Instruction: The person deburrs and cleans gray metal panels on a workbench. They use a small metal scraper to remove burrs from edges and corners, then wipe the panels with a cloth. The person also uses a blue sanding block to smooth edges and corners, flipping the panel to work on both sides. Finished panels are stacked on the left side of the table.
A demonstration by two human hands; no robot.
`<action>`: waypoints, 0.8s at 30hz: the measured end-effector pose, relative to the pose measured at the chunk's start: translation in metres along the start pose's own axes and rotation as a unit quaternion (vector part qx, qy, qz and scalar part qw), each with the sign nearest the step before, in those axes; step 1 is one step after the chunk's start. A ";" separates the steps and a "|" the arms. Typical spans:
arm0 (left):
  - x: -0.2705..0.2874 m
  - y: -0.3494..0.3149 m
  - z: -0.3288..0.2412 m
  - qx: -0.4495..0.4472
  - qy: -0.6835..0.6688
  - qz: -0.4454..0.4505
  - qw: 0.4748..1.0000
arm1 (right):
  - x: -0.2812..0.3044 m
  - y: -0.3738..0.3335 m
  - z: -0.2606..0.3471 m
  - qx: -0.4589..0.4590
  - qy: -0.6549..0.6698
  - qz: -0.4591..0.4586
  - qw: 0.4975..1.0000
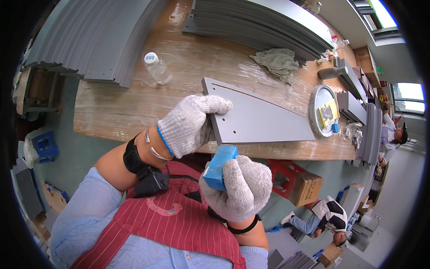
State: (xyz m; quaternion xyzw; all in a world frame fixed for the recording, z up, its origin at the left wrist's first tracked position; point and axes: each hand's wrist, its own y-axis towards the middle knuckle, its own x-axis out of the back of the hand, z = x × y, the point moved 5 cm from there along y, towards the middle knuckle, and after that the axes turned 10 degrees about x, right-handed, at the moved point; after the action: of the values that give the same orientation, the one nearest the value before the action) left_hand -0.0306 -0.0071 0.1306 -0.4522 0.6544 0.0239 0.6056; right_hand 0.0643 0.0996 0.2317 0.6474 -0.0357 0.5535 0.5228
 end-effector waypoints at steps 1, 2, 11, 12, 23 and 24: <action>-0.001 -0.002 0.001 0.006 0.001 0.005 1.000 | -0.002 -0.002 -0.001 0.006 0.013 0.000 1.000; -0.001 -0.002 0.001 -0.008 0.008 -0.004 1.000 | -0.006 -0.007 -0.002 0.012 0.027 -0.001 1.000; 0.005 -0.005 0.000 -0.080 0.083 0.027 0.993 | 0.021 -0.007 0.003 0.001 0.006 -0.037 0.999; 0.004 -0.008 -0.006 -0.072 0.113 0.018 0.991 | 0.027 -0.006 0.000 -0.009 -0.006 -0.044 0.999; -0.061 -0.080 -0.065 -0.416 0.728 0.084 0.538 | 0.069 -0.031 -0.066 -0.231 0.250 -0.425 0.839; -0.059 -0.081 -0.066 -0.439 0.744 0.094 0.495 | 0.063 -0.028 -0.071 -0.266 0.289 -0.416 0.820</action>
State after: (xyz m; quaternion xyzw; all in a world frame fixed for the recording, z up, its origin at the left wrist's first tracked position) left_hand -0.0397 -0.0597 0.2378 -0.4456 0.8066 0.0199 -0.3878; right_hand 0.0582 0.1969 0.2502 0.2470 0.2432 0.4142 0.8416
